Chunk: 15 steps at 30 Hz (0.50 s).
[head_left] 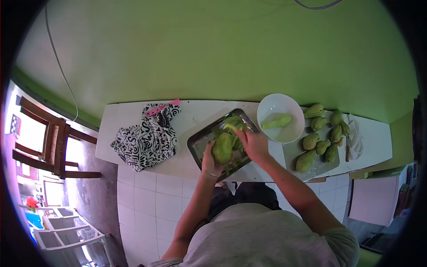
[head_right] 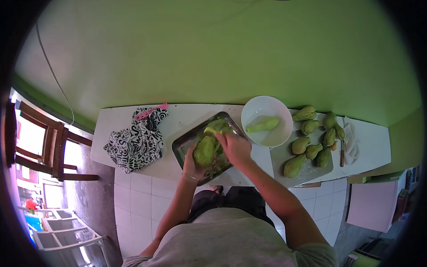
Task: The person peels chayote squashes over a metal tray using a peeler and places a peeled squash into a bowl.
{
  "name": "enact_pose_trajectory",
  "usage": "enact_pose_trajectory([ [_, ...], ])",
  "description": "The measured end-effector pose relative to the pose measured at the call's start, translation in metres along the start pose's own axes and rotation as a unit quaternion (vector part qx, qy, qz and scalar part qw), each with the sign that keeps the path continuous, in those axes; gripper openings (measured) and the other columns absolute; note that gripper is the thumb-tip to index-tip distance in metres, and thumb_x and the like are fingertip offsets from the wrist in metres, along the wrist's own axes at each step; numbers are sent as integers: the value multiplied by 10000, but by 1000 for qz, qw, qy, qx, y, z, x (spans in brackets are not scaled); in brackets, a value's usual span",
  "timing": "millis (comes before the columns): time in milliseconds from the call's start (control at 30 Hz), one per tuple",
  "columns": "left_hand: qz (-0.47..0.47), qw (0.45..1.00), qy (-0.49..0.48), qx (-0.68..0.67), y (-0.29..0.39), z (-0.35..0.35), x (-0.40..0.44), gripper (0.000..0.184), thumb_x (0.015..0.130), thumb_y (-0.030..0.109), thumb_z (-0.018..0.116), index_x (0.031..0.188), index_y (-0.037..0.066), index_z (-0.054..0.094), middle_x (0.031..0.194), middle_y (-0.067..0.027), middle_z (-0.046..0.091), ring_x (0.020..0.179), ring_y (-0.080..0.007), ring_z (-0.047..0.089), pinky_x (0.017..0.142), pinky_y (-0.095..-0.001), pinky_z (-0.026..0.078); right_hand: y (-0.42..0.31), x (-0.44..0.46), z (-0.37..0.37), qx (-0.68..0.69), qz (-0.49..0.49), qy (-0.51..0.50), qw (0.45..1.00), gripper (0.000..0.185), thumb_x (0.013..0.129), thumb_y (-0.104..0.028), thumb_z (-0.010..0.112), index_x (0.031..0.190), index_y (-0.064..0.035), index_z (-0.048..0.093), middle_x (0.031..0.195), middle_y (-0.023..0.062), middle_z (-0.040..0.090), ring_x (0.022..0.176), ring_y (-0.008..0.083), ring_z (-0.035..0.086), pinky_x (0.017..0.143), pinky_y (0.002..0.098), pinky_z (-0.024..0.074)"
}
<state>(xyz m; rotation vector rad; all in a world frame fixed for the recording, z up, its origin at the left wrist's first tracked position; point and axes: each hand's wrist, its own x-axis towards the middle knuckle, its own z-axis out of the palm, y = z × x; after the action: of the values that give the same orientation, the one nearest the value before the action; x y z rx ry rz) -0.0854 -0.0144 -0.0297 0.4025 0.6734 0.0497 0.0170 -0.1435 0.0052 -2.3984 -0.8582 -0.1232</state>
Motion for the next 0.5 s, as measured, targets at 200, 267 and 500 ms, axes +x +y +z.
enact_pose_trajectory([
  [200,21,996,77,43,5,-1,1,429,863,400,450,1088,49,553,942,-121,627,824,-247,625,637,-400,525,-15,-39,13,28,-44,-14,999,391,912,-419,487,711,-91,561,543,122,568,468,317,574,407,411,434],
  [267,-5,997,14,75,1,-6,-2,427,855,393,456,1085,47,554,933,-117,628,827,-244,625,640,-401,527,4,-18,23,-31,-44,22,998,393,914,-423,481,717,-94,564,544,120,569,466,317,573,409,413,435],
  [500,-8,998,-54,-15,-5,0,-11,453,847,379,472,1140,41,538,1069,-130,600,945,-261,600,786,-409,508,10,2,2,29,35,23,999,357,917,-386,486,784,-72,593,585,144,571,530,341,577,463,422,433],
])
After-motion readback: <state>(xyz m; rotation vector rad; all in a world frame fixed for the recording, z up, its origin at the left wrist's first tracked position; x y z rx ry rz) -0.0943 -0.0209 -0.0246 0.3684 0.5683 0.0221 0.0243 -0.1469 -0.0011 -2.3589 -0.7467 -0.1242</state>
